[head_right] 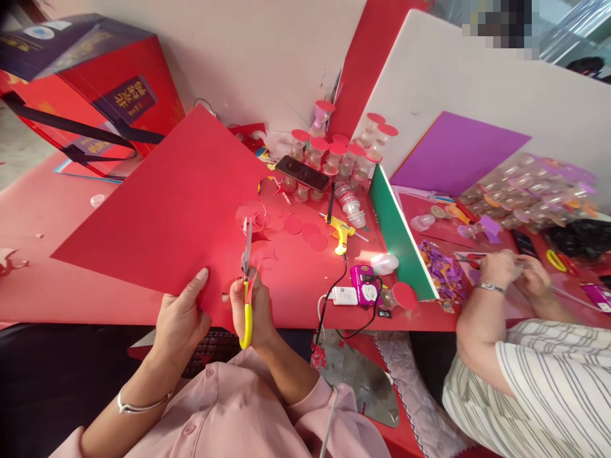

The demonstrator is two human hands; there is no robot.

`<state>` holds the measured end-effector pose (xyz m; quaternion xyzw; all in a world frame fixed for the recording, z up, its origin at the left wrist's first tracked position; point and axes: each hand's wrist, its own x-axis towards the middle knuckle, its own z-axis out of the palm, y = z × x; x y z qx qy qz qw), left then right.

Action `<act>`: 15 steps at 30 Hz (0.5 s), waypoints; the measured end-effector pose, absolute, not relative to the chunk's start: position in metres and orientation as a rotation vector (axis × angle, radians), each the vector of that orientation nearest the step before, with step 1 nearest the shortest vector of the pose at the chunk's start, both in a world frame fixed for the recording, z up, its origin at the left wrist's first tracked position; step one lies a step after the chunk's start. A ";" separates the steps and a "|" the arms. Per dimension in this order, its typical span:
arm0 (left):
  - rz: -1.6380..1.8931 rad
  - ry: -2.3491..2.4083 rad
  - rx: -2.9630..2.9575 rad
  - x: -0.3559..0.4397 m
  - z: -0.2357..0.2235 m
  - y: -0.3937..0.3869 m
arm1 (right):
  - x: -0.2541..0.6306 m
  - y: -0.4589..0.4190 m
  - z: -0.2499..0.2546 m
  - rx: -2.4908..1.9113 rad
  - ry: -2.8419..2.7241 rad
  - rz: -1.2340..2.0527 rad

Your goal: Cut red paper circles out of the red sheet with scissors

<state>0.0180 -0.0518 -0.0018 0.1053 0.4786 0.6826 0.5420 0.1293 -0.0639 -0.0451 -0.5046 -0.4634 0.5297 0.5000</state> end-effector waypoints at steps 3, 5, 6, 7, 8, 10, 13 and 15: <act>1.608 1.146 0.270 0.017 -0.001 -0.052 | 0.129 -0.064 -0.039 -1.192 -1.107 1.302; 1.602 1.154 0.256 0.016 -0.001 -0.052 | 0.129 -0.064 -0.037 -1.188 -1.121 1.294; 1.600 1.158 0.247 0.015 -0.001 -0.052 | 0.130 -0.064 -0.037 -1.196 -1.133 1.280; 1.599 1.159 0.241 0.015 -0.001 -0.051 | 0.130 -0.064 -0.037 -1.209 -1.149 1.265; 1.597 1.157 0.239 0.015 -0.002 -0.051 | 0.130 -0.065 -0.037 -1.221 -1.165 1.250; 1.597 1.151 0.246 0.014 -0.003 -0.050 | 0.131 -0.066 -0.039 -1.242 -1.186 1.230; 1.601 1.151 0.262 0.013 -0.004 -0.050 | 0.131 -0.068 -0.042 -1.265 -1.192 1.217; 1.599 1.161 0.260 0.013 -0.005 -0.050 | 0.132 -0.068 -0.044 -1.275 -1.208 1.187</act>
